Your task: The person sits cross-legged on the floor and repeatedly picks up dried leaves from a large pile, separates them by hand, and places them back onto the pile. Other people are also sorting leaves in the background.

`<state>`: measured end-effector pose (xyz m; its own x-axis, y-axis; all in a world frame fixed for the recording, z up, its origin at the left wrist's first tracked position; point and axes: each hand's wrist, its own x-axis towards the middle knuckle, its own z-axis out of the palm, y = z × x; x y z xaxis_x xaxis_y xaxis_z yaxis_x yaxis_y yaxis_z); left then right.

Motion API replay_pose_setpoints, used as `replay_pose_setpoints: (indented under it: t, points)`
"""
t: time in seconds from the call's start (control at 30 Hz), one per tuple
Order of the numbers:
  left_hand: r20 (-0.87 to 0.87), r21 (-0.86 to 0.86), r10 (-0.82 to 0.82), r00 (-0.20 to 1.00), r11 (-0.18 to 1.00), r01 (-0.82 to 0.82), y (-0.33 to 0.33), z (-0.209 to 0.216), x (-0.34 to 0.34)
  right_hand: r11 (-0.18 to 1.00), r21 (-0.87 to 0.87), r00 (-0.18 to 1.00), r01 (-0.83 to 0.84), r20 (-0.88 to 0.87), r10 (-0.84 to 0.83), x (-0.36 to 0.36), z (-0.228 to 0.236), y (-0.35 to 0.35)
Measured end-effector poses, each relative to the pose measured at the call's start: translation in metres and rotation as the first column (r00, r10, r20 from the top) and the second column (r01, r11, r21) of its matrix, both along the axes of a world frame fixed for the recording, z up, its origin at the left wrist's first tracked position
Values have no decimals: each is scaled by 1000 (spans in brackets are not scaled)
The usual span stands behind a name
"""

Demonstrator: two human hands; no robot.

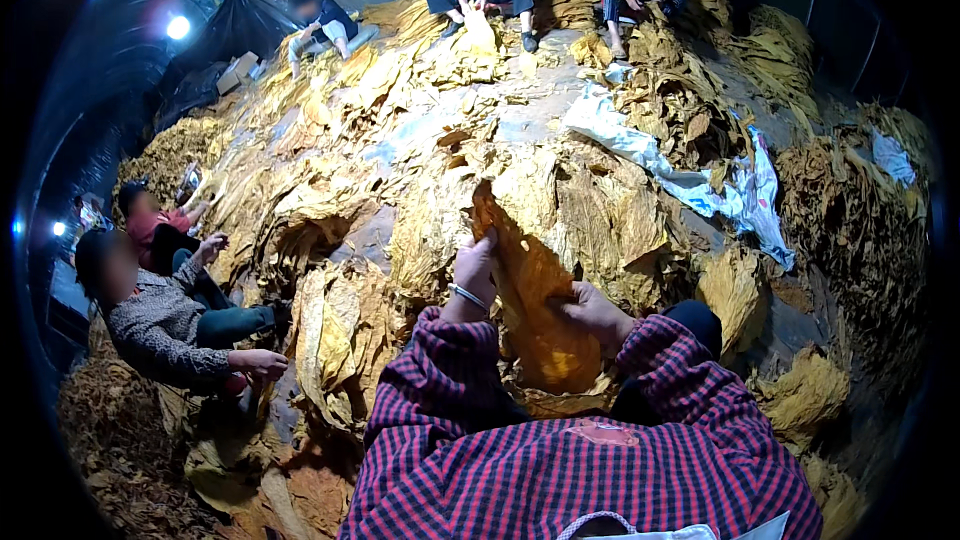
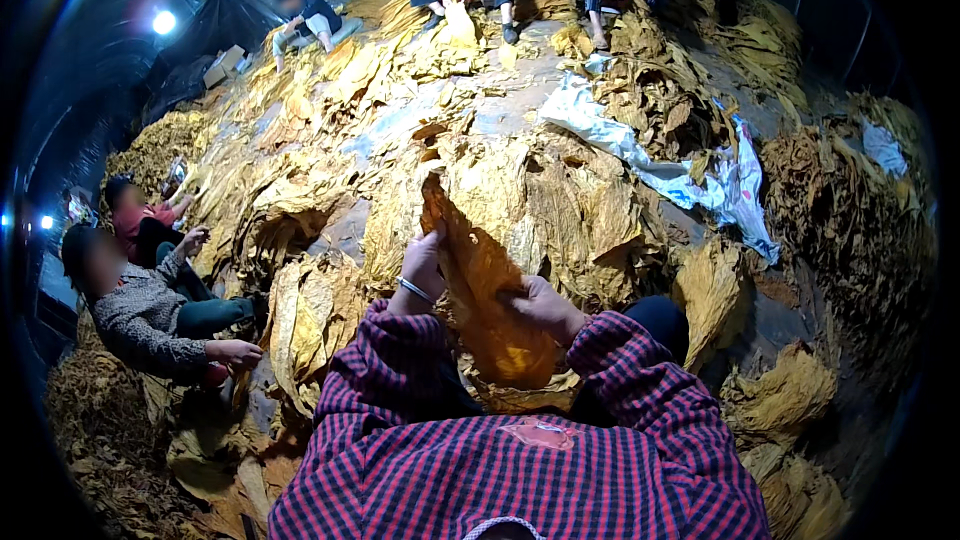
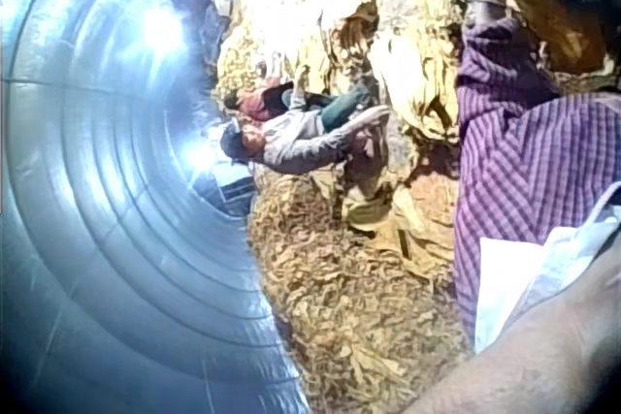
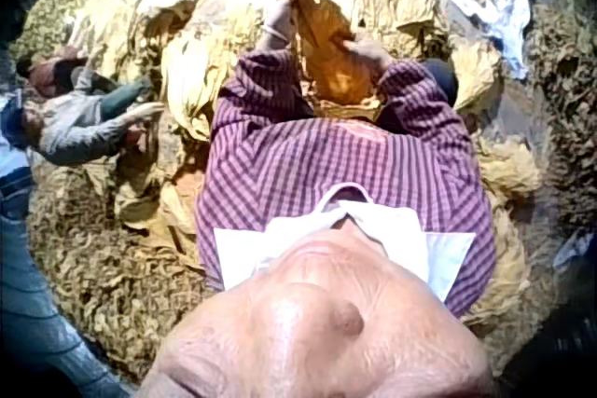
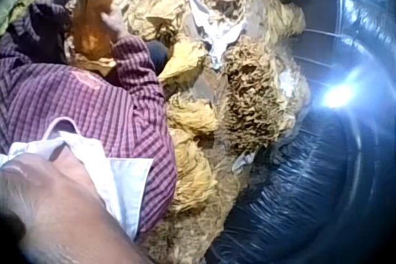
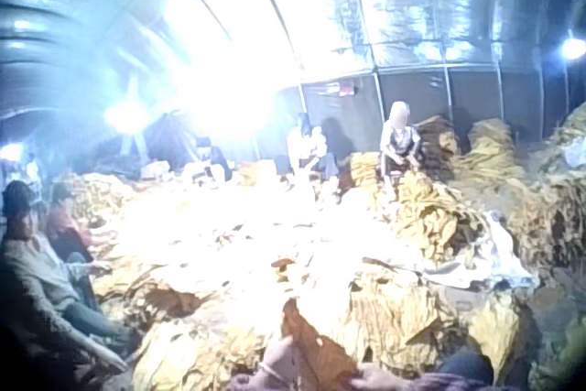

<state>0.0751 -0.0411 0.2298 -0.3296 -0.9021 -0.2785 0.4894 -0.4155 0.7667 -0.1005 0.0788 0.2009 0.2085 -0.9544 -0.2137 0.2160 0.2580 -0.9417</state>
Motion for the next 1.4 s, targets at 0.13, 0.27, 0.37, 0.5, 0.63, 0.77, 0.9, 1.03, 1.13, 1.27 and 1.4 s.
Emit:
replay_pose_setpoints:
  t: [0.13,0.27,0.37,0.5,0.63,0.77,0.9,1.03,1.13,1.27,1.4]
  points:
    - [108,-13,86,990,996,-85,-17,-24,-7,976,217,994,37,-108,-13,-14,-20,-27]
    - [188,-77,-1,982,997,15,-18,-38,-24,988,109,991,109,63,-116,-23,-9,-61]
    - [247,-164,-63,967,981,105,-13,-39,-35,996,28,983,90,157,-93,-26,10,-93]
    - [550,-113,-311,775,892,438,-10,-38,-45,992,-96,981,81,-171,-96,-21,18,-108]
    - [424,18,-417,804,892,452,-8,-34,-46,975,-154,972,163,-146,-185,-21,11,-107]
    - [260,19,-493,830,862,506,-7,-34,-53,974,-226,970,35,-226,-87,-31,-5,-112]
    - [310,-59,-382,871,906,419,-3,-42,-68,973,-63,933,220,-279,-229,-39,-19,-111]
    - [453,-162,-340,824,878,451,-7,-52,-72,973,-173,961,149,-208,-184,-45,-32,-114]
    - [680,-337,-124,722,823,458,-5,-50,-76,940,-305,952,151,-213,-222,-49,-46,-122]
    - [458,-566,-304,835,624,538,24,-39,-91,901,133,854,413,-399,-333,-66,-60,-141]
    - [515,-625,55,855,706,332,13,-34,-98,998,60,998,-11,56,7,-68,-74,-124]
